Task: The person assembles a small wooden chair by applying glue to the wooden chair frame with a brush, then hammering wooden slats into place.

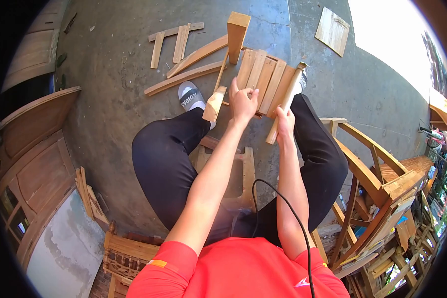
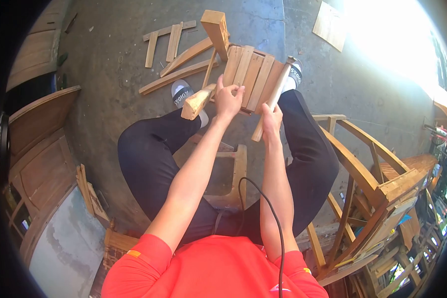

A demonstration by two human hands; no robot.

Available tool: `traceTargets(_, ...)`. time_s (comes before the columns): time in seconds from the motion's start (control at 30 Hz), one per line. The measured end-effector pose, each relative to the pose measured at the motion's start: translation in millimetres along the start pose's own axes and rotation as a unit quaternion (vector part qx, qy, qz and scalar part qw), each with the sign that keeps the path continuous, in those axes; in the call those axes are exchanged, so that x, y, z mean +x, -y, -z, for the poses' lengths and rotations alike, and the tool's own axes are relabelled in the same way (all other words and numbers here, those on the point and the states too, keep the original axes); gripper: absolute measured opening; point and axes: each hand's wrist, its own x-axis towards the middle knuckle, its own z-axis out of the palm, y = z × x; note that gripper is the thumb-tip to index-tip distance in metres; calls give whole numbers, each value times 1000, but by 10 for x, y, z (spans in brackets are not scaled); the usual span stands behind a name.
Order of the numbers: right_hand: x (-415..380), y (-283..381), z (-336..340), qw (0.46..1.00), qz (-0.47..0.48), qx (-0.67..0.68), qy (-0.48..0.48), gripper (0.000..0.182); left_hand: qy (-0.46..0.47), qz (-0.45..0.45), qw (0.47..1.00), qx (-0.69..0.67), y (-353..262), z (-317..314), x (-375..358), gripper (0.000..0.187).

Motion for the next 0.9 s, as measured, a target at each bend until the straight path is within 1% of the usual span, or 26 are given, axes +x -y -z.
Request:
traceTargets(0.1,-10,45,82,1000,7,6,-7,16,-10,-21,1000,2,-173,-13,-67,27)
traceTargets(0.17,20,44,130,999,5,30,-12,16,20,-11,1000,1,-270,-6,-77,27)
traceTargets(0.3,75,-72,215,998,-37,47,-21,23,71,-2,997,-7,-184,-63,-69,26)
traceTargets(0.4,97,-180,238,996,-60,65,-12,17,103,-20,994,15,-80,-64,-86,25)
traceTargets(0.5,132,-206,256,995,-70,70,-9,24,104,-12,994,29,-129,-86,-139,25)
traceTargets(0.6,169,-189,278,998,-47,50,-11,23,101,10,995,2,-168,-127,-196,24)
traceTargets(0.73,167,-147,261,999,-37,32,-17,22,122,24,992,-21,-141,-127,-265,23)
traceTargets(0.9,152,-128,271,998,-51,21,-21,22,109,-2,994,-19,-80,-162,-271,24)
